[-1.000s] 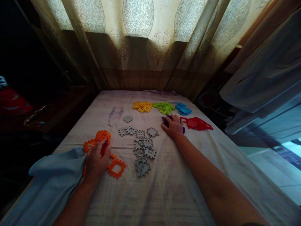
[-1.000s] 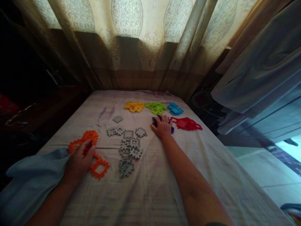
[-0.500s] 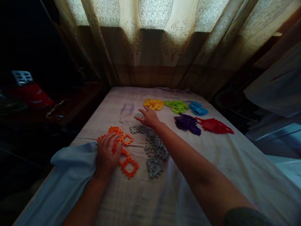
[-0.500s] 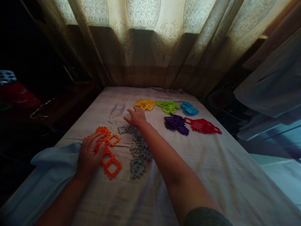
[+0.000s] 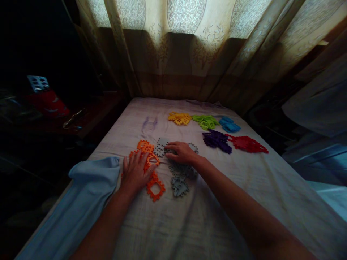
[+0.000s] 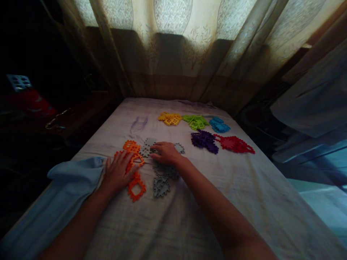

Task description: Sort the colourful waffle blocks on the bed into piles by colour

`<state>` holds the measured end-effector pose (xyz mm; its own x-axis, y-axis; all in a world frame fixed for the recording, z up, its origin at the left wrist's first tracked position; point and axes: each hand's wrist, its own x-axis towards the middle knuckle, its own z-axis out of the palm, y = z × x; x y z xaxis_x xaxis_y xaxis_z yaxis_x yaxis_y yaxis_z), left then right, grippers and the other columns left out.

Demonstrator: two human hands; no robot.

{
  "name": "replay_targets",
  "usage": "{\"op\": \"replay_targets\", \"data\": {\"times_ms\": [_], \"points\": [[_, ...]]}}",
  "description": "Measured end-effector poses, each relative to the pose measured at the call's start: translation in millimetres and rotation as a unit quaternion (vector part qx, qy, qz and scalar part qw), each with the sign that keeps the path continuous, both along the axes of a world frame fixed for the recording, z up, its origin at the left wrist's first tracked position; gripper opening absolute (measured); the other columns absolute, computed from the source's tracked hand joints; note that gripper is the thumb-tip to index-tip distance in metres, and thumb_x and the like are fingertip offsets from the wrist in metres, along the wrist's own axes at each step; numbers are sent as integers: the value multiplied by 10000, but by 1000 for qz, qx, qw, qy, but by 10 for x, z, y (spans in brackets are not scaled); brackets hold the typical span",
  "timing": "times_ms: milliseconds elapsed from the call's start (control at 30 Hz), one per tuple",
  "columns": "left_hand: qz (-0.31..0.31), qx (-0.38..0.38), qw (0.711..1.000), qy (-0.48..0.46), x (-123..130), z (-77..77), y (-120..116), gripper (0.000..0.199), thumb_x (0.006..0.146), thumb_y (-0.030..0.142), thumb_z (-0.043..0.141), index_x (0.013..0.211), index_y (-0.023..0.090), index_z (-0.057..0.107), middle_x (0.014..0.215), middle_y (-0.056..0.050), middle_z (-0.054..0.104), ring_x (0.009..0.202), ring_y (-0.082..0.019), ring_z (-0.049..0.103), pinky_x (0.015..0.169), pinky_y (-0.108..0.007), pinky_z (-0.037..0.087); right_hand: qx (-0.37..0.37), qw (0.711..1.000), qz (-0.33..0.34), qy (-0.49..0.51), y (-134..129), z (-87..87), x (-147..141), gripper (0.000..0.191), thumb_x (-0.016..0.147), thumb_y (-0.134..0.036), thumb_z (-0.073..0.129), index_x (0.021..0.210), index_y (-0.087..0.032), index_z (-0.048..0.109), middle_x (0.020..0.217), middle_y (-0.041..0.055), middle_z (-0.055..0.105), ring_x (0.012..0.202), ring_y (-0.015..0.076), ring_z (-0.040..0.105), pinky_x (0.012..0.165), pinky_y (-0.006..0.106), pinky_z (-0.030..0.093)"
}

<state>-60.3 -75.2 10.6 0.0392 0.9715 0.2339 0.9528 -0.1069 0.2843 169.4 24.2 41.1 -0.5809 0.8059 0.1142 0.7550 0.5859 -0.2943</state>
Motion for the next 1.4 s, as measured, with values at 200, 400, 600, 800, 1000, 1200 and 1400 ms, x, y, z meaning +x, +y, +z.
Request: {"op": "replay_targets", "data": {"times_ms": [200,400,600,800,1000,1200,1400], "points": [[-75,31,994,-67,14,10,129,565,956,539,395,1378,203,563,1511,-136,492,1413,-277,427,1169,-487,333,47,972,-229,23,-195,-26,586,461,950,-402,535,1362,-209,607,1423,140,579,1323,267,524,1092,424,408],[51,-46,997,-28,66,140,398,616,942,535,414,1411,150,523,1519,-189,468,1424,-355,405,1167,-579,278,19,972,-235,3,-368,-203,588,405,959,-310,475,1329,-225,617,1399,123,602,1312,267,532,1092,466,411],[-52,-20,996,-76,288,142,243,625,967,520,363,1437,127,487,1516,-169,480,1417,-282,429,1177,-481,317,28,967,-226,112,-625,-200,748,401,942,-248,423,1252,-233,677,1258,62,703,1168,214,637,1038,369,482],[-202,6,979,14,556,152,-373,737,832,629,612,1468,284,470,1592,-138,373,1488,-363,282,1195,-645,136,56,966,-219,128,-870,-256,801,311,893,-291,550,1144,-240,728,1163,76,731,1095,232,651,991,384,498],[-198,-16,979,47,751,105,-448,612,855,520,644,1422,324,528,1555,-131,434,1453,-379,349,1176,-690,128,64,973,-197,99,-869,-273,638,270,871,-309,623,1102,-256,751,1215,75,705,1143,251,619,1013,410,468],[-173,24,984,21,679,92,-420,535,888,462,592,1389,276,563,1497,-117,512,1428,-356,398,1194,-666,133,108,974,-175,95,-892,-220,643,243,944,-318,547,1024,-243,763,1156,86,720,1104,240,622,1005,391,449],[-172,36,984,1,651,64,-417,496,902,426,559,1367,255,578,1470,-122,543,1408,-337,433,1195,-630,179,140,935,-269,186,-801,-171,979,384,984,-370,396,1035,-218,745,1061,96,742,1007,229,655,927,340,487]]}}
